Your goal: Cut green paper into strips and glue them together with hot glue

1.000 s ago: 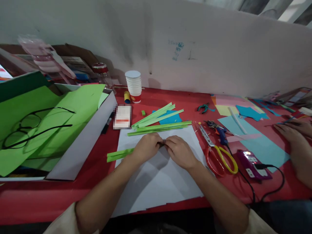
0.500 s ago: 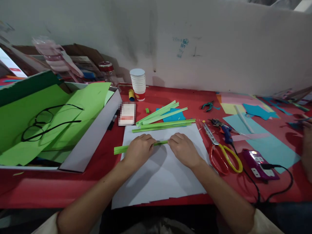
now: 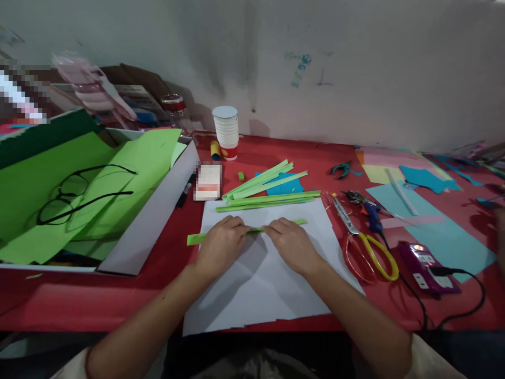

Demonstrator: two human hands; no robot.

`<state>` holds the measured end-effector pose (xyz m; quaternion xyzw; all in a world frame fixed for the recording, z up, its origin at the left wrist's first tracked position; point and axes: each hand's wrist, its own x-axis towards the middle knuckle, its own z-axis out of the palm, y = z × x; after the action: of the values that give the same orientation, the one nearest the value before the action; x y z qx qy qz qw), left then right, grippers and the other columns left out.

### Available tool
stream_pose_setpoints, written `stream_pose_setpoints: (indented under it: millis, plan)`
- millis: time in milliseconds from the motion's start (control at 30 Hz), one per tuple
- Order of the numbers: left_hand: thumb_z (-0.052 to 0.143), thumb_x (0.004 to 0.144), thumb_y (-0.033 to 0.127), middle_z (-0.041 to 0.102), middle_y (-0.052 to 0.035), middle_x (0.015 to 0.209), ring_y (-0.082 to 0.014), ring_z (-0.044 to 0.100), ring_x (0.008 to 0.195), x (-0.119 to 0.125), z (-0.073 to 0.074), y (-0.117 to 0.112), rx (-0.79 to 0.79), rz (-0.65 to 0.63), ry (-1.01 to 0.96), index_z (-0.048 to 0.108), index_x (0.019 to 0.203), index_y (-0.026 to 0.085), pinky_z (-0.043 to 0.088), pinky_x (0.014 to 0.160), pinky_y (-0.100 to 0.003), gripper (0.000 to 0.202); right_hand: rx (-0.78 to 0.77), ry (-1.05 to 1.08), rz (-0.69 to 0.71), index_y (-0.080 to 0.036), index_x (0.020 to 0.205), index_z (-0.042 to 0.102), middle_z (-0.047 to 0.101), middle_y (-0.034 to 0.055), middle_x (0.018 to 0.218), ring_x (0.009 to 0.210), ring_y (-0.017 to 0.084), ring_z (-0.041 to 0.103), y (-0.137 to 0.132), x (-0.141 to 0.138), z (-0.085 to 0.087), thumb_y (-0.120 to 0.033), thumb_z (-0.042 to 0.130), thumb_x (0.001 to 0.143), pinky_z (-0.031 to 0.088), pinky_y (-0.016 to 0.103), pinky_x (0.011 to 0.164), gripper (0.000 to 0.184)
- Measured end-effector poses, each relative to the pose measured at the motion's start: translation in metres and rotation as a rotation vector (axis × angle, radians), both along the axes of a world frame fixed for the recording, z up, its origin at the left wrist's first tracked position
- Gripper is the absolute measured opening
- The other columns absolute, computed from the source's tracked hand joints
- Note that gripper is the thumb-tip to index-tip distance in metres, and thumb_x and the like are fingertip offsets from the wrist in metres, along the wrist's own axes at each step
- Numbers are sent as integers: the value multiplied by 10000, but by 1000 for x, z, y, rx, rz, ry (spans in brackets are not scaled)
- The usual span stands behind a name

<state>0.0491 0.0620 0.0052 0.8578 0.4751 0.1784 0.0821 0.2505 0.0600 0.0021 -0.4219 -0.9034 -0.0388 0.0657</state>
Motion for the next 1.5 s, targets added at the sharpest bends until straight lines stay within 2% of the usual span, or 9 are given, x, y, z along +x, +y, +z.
stream_pose_setpoints:
  millis: [367, 600, 733, 867, 1067, 1200, 1333, 1400, 1500]
  plan:
    - [435, 848, 145, 669, -84, 926, -236, 588, 877, -61, -8, -26, 53, 139, 14, 699, 993, 199, 480, 827, -384, 307, -4, 30, -5, -162, 1080, 624, 643, 65, 935, 876, 223, 526, 0, 3, -2, -78, 525, 875, 428, 335, 723, 243]
    - [496, 828, 282, 665, -55, 863, -216, 593, 846, -72, -8, -27, -86, 332, -234, 665, 864, 204, 478, 792, -344, 190, -47, 240, -75, -186, 1036, 667, 656, 65, 940, 919, 205, 547, 2, 0, -1, -59, 499, 861, 452, 318, 778, 274]
    - [582, 774, 310, 665, -45, 915, -201, 613, 859, -71, -8, -20, -229, 443, -519, 644, 934, 202, 491, 769, -315, 203, -168, 425, -132, -188, 924, 688, 654, 53, 887, 894, 192, 546, 12, -6, 4, -156, 547, 871, 438, 321, 817, 154]
    - [707, 676, 348, 655, -21, 858, -184, 627, 826, -67, -6, -7, -317, 606, -1061, 591, 1031, 187, 511, 768, -317, 407, -282, 431, -174, -183, 791, 653, 644, 37, 819, 834, 182, 551, 22, -10, 10, -120, 556, 849, 413, 311, 775, 128]
    - [742, 660, 282, 693, -47, 965, -168, 661, 834, -19, 12, 4, -626, 509, -1528, 546, 1076, 198, 515, 791, -357, 467, -414, 742, -311, -200, 754, 581, 609, -13, 709, 643, 135, 536, 15, -30, 22, -191, 534, 829, 387, 243, 585, 89]
    - [759, 613, 310, 664, -7, 747, -124, 615, 693, 16, 23, 9, -715, 473, -1513, 613, 814, 145, 480, 698, -272, 298, -743, 1069, -331, -206, 741, 535, 564, -42, 641, 566, 123, 548, 6, -53, 20, -266, 552, 792, 437, 234, 534, 81]
    - [688, 665, 327, 573, 35, 610, -95, 512, 572, 13, 32, 17, -652, 389, -1254, 607, 697, 150, 402, 568, -227, 197, -1023, 1135, -329, -202, 686, 515, 558, -41, 588, 515, 129, 558, 0, -52, 21, -387, 573, 800, 474, 252, 516, 225]
    - [607, 729, 322, 571, 35, 602, -107, 505, 565, 3, 36, 23, -604, 324, -985, 619, 708, 164, 381, 550, -230, 160, -789, 1013, -352, -196, 607, 512, 541, -27, 537, 506, 134, 538, -2, -39, 28, -427, 548, 838, 453, 260, 529, 329]
    - [525, 766, 246, 631, 11, 657, -145, 556, 643, -8, 34, 31, -519, 131, -430, 659, 705, 187, 401, 615, -254, 159, -118, 809, -348, -188, 721, 620, 639, 43, 746, 751, 195, 579, -1, -10, 41, -415, 573, 857, 449, 320, 715, 269]
